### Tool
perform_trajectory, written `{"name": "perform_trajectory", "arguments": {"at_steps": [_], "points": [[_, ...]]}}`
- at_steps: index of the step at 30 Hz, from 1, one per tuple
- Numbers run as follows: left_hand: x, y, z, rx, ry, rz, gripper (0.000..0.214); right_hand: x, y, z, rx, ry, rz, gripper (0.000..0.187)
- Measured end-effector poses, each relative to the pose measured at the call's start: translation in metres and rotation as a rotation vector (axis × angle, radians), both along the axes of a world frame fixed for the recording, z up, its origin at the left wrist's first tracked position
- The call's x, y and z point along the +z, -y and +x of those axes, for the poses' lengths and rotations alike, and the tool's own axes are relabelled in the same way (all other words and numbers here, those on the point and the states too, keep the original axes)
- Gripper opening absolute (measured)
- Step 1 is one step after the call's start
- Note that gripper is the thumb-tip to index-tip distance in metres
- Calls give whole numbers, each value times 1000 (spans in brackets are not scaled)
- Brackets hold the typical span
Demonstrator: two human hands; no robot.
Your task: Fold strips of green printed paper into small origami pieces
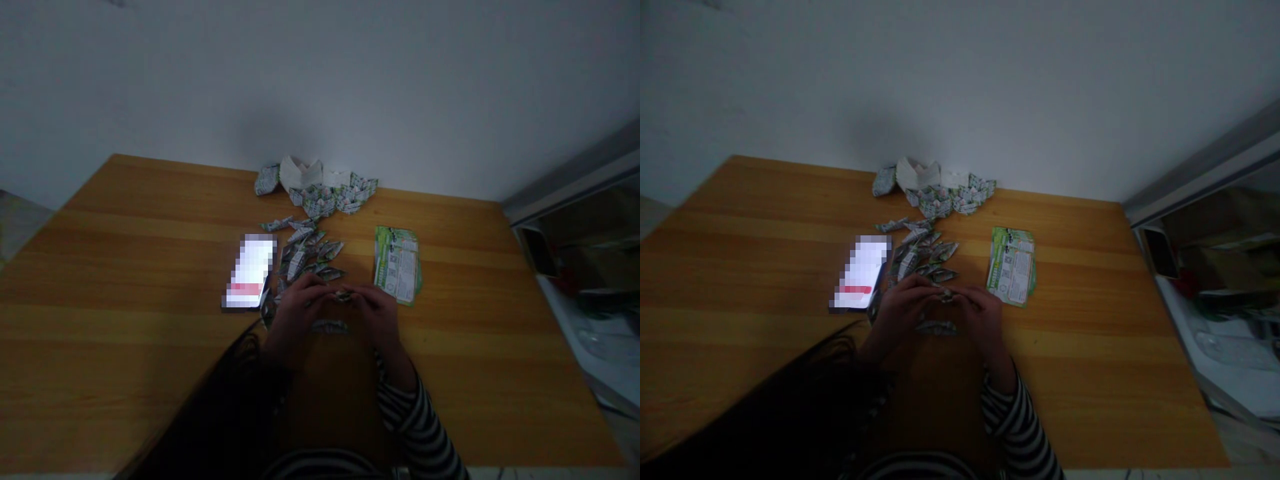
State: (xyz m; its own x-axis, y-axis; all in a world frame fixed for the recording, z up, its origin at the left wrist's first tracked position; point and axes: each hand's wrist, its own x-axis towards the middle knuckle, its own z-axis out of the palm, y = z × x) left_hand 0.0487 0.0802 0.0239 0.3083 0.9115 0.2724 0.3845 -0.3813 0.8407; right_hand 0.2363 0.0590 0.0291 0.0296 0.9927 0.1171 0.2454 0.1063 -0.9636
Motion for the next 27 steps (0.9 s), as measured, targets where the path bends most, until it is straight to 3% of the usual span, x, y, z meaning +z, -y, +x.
{"name": "perform_trajectory", "arguments": {"at_steps": [6, 10, 19, 23, 27], "points": [[1, -1, -3, -158, -20, 25, 20, 0, -2, 10, 112, -22, -39, 22], [7, -1, 0, -114, 54, 53, 19, -1, -2, 12, 159, -86, -16, 35], [6, -1, 0, -58, 394, -392, 17, -2, 0, 7, 157, -119, 83, 25], [12, -3, -1, -29, 355, -426, 14, -3, -2, 10, 109, -49, 114, 21], [17, -2, -1, -7, 347, -466, 15, -3, -1, 14, 153, -23, 36, 25]]}}
